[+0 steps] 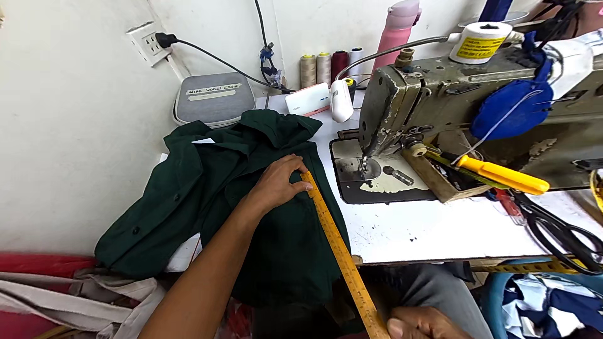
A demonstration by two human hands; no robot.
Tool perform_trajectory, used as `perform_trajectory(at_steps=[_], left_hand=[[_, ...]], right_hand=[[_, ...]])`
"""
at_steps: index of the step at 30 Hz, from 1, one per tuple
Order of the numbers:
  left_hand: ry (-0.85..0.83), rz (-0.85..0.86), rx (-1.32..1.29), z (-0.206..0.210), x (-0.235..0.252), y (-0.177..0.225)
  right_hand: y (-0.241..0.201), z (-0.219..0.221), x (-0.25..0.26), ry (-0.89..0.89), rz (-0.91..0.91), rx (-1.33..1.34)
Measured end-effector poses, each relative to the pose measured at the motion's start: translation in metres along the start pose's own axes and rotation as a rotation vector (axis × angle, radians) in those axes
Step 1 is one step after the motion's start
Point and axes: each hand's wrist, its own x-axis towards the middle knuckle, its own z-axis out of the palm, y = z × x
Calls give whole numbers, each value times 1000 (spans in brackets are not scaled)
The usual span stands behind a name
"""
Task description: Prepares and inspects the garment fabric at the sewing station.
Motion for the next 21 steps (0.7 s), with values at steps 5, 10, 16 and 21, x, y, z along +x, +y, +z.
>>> perform_trajectory(at_steps=[5, 10, 16, 21], left_hand=[[3, -1, -11, 0, 0, 0], [3, -14, -23, 0, -1, 0], [-4, -24, -23, 0, -2, 1], [-5, -26, -15, 0, -2, 0]], right_hand=[[-22, -32, 20, 81, -44, -15], [-50, -49, 71, 128, -63, 90], [-76, -51, 154, 436, 3, 61], [-76, -58, 204, 541, 65, -36]])
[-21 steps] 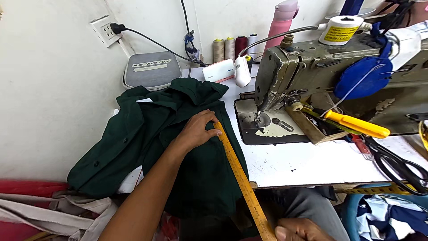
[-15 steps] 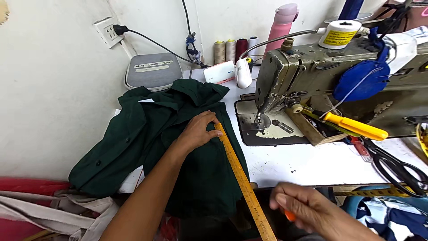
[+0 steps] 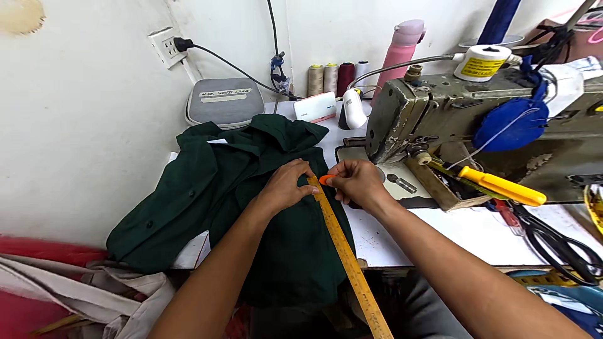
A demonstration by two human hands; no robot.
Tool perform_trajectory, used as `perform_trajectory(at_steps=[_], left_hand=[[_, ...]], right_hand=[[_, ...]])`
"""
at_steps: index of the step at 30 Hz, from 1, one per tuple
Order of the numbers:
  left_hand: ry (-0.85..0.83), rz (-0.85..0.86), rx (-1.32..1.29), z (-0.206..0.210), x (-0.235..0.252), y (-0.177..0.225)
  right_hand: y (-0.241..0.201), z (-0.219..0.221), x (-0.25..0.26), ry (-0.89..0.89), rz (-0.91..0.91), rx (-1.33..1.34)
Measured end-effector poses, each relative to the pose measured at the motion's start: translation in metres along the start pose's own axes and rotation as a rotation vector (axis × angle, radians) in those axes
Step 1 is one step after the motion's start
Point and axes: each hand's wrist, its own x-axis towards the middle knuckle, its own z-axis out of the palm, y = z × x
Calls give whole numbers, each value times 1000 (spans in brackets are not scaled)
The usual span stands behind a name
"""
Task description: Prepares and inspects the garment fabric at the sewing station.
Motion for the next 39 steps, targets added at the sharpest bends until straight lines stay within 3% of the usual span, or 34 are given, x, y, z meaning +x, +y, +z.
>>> perform_trajectory(at_steps=[11, 22, 30, 36, 39], left_hand=[[11, 10, -15, 0, -1, 0], [4, 14, 3, -1, 0, 1], [4, 18, 3, -1, 0, 1], [6, 7, -4, 0, 0, 1], [12, 10, -10, 1, 0, -1]], right_hand=[[-8, 14, 23, 32, 140, -71], [-9, 8, 7, -46, 60, -169], [-5, -30, -34, -392, 85, -200], [-3, -10, -8, -62, 23, -115], [-8, 1, 9, -19, 38, -113]])
